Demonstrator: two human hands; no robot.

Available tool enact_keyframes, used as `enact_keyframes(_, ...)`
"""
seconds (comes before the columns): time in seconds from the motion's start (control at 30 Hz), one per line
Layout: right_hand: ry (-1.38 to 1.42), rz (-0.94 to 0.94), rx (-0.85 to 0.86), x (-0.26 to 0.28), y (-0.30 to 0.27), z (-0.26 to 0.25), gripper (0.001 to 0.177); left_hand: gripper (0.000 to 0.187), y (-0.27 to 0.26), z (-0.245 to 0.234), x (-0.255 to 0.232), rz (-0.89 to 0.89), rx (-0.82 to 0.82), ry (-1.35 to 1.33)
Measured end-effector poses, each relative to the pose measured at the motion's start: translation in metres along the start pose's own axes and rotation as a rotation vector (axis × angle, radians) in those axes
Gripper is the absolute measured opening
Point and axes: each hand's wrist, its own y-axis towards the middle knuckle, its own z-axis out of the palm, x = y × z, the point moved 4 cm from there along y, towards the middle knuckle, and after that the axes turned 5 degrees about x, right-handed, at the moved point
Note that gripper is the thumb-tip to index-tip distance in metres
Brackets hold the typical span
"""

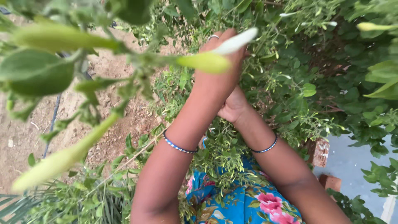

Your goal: The person harvests small white flowers from a bush by hand, collecting them into their palm and then placing them onto a large green leaf.

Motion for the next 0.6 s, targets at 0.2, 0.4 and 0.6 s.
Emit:
enact_keyframes(0.2, 0.012, -0.006, 0.040, -0.008, 0.001, -0.030, 0.026, 0.013, -0.002, 0.014, 0.002, -0.021, 0.073, 0.151)
enact_keyframes(0.4, 0.042, 0.012, 0.019, 0.003, -0.010, 0.011, 0.041, 0.016, -0.017, -0.037, -0.028, -0.184, 0.067, -0.404)
enact_keyframes(0.6, 0.093, -0.118, 0.249, 0.002, -0.008, 0.002, 0.038, 0.015, -0.022, -0.036, -0.027, -0.139, 0.066, -0.645)
